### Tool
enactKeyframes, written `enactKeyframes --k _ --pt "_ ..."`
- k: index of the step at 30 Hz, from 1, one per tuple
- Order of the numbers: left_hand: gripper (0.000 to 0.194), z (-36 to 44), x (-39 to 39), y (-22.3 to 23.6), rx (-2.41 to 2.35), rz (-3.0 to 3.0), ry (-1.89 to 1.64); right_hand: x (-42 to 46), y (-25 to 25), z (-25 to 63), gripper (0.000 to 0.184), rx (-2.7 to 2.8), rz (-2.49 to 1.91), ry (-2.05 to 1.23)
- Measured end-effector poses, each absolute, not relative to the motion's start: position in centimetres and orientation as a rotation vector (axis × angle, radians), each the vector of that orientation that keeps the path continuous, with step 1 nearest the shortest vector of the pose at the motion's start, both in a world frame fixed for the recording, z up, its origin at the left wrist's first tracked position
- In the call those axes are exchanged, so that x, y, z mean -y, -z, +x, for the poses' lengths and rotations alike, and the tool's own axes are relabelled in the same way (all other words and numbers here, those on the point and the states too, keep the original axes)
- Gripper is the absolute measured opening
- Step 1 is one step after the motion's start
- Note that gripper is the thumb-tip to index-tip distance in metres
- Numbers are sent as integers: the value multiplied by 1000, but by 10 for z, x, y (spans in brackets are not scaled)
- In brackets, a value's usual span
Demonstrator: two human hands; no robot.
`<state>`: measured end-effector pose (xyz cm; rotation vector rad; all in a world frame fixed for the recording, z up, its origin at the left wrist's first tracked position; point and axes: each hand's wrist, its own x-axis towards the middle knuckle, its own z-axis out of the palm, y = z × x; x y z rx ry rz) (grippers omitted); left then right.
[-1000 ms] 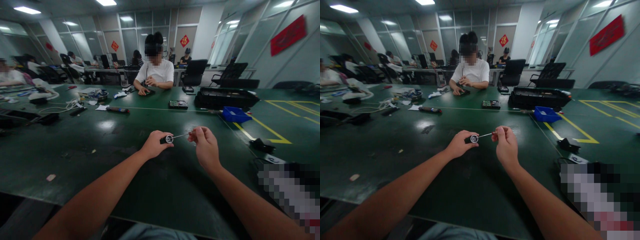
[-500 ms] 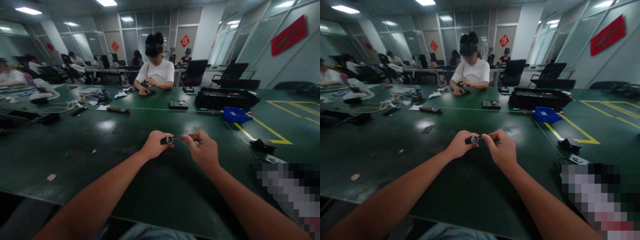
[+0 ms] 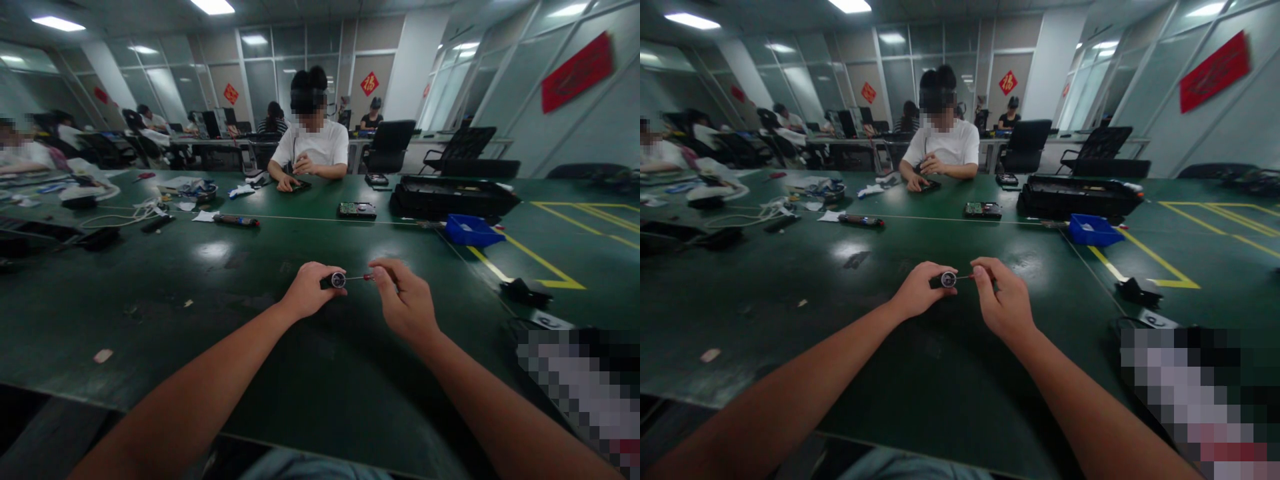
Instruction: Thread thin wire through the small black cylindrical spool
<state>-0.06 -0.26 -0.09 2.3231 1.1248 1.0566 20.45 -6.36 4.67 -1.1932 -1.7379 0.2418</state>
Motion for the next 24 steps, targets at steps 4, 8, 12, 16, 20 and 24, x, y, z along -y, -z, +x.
enactKeyframes --k 4,8,12,16,20,24 --pt "40 -1 5 -1 -1101 2297 -1064 58 -43 203 26 1476 -1201 -460" --pt "40 -2 5 -2 -1070 2277 -1069 48 -36 204 29 1292 -1150 -668" --pt "40 -1 5 -2 -1082 2244 -1084 40 -28 205 29 1019 -1075 -919" --pt "40 0 6 -3 -1094 2254 -1068 41 -28 205 27 1020 -1063 -843" --pt "40 0 7 -4 -1108 2259 -1064 51 -36 203 26 1284 -1175 -574" --pt "39 0 7 -5 -1100 2269 -1064 57 -39 200 24 1403 -1202 -438"
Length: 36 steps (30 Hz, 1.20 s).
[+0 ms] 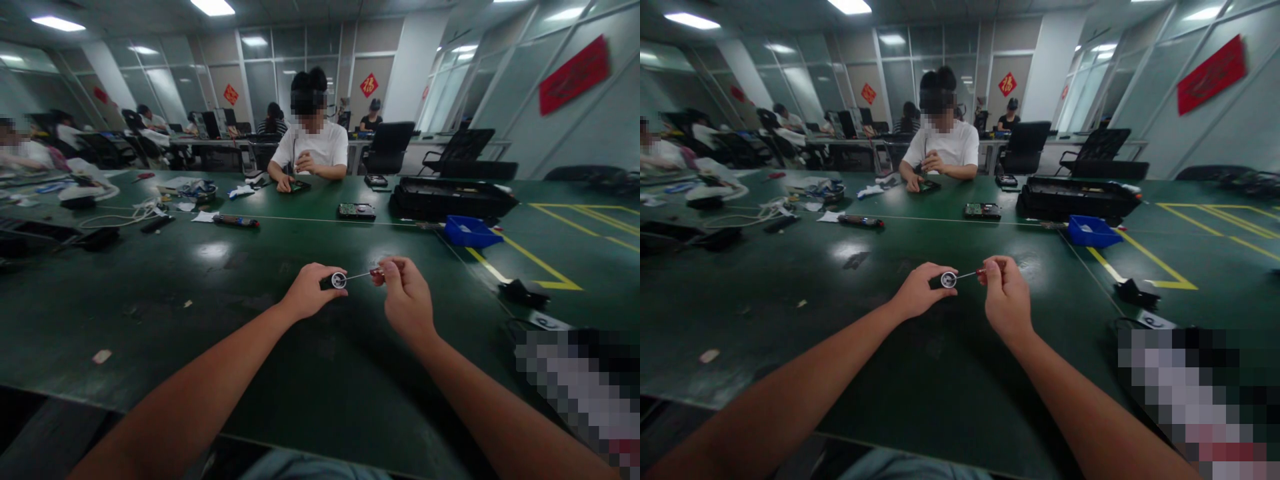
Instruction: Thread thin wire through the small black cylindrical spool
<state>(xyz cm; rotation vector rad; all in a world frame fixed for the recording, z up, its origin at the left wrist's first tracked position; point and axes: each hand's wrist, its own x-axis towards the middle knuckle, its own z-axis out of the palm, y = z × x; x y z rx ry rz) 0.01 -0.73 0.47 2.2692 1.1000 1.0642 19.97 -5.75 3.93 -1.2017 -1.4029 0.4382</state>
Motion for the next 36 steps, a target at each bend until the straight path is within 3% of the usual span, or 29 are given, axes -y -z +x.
enactKeyframes --k 9,15,20,27,32,36 --pt "41 0 7 -3 -1112 2281 -1070 57 -38 202 24 1479 -1206 -345" --pt "39 0 5 -1 -1093 2330 -1085 62 -46 204 26 1653 -1305 -99" --pt "40 0 2 3 -1116 2315 -1092 62 -47 205 14 1767 -1163 -95" --pt "40 -1 1 3 -1115 2338 -1092 65 -48 207 21 1930 -1090 -55" --pt "39 0 3 1 -1131 2313 -1088 66 -46 202 21 1768 -1155 -137" --pt "39 -1 4 -1 -1120 2310 -1067 61 -41 200 24 1583 -1178 -400"
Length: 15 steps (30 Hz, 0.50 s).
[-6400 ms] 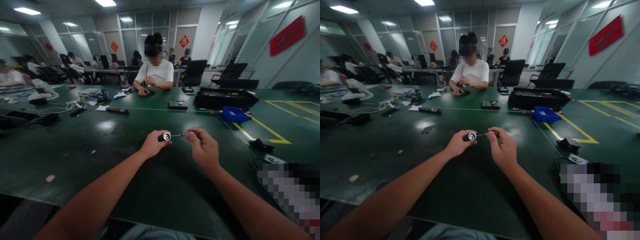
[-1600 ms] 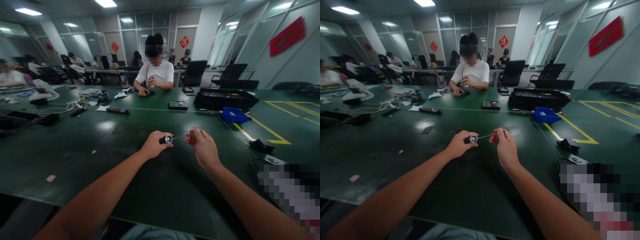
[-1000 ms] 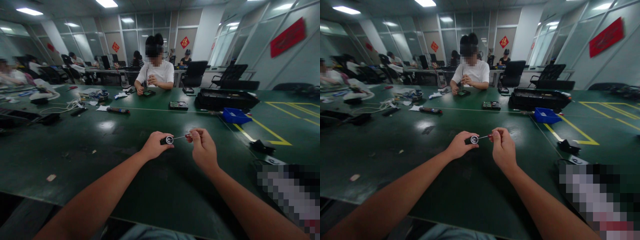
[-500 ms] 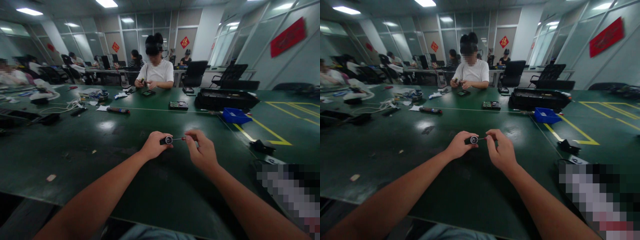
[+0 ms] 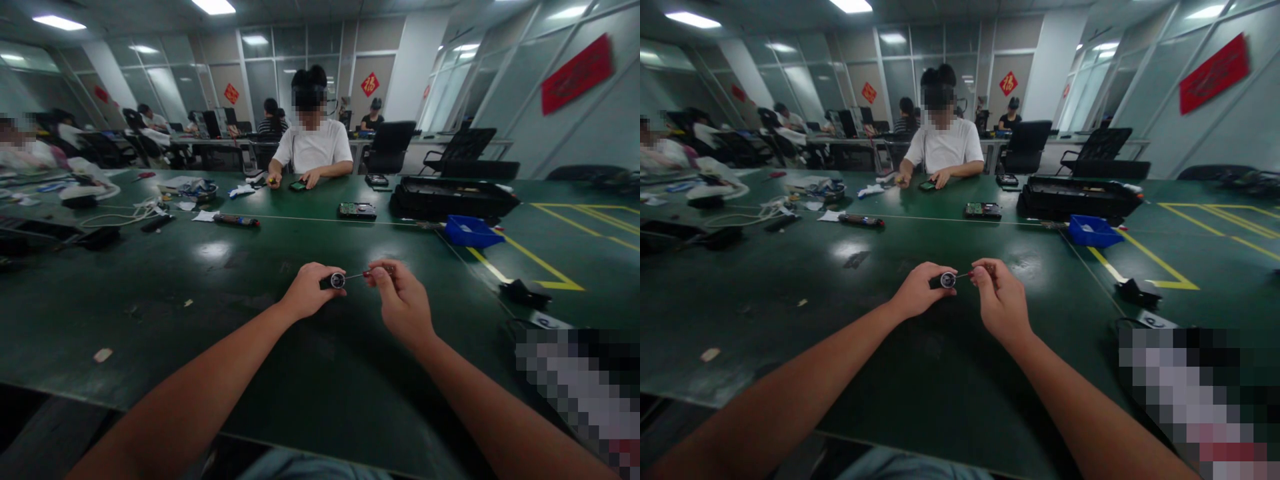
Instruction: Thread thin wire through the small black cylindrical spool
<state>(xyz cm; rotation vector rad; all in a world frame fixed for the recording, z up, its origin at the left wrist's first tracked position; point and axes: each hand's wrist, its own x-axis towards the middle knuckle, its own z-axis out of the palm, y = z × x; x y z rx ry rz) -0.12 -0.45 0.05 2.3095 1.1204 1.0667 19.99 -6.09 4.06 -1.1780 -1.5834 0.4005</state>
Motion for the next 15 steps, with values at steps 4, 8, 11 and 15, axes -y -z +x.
enactKeyframes --k 4,8,11,15 --pt "39 -2 6 -3 -1065 2270 -1082 49 -32 201 28 1279 -1147 -669" --pt "39 -1 7 -4 -1038 2258 -1077 37 -20 203 28 966 -1120 -931" --pt "40 0 7 -4 -1064 2248 -1074 35 -18 203 27 903 -1088 -924" --pt "40 -1 7 -5 -1095 2236 -1079 43 -24 203 26 1089 -1077 -722"
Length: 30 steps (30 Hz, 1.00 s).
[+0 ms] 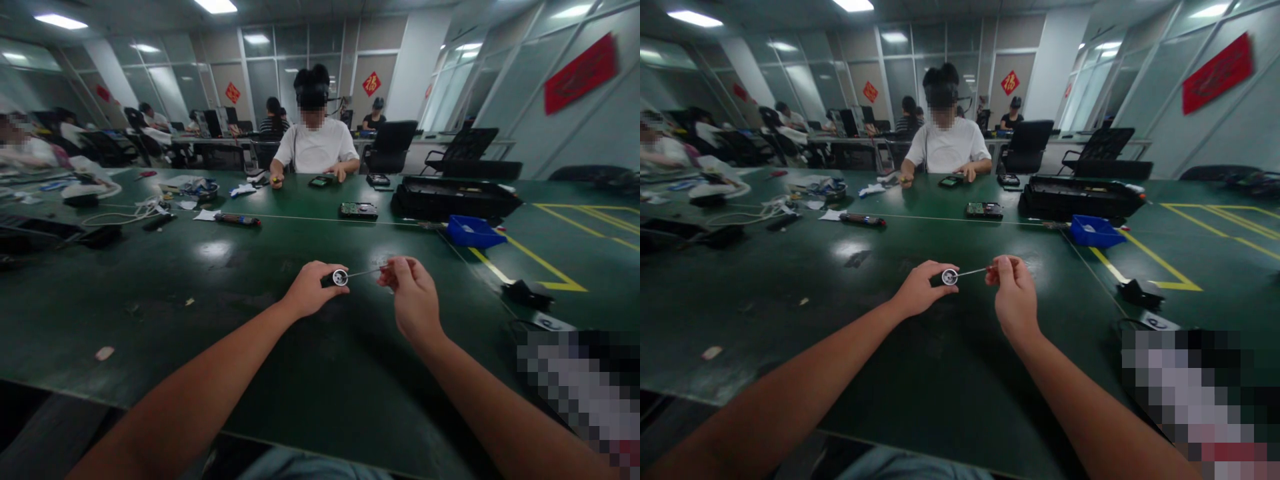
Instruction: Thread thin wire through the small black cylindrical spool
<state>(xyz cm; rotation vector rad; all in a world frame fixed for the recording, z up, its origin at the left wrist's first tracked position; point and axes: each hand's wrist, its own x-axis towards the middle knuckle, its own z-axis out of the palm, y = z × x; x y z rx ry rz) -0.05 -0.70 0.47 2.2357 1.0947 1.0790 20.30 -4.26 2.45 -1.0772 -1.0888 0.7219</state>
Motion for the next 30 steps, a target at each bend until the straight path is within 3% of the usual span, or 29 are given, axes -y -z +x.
enactKeyframes --k 20,25,30 --pt "42 -3 3 0 -1147 2324 -1083 65 -48 201 29 1695 -1289 -148" --pt "42 -3 2 1 -1160 2332 -1076 65 -45 201 20 1741 -1221 -232" --pt "41 -2 2 1 -1173 2345 -1046 65 -44 203 22 1829 -1188 -245"
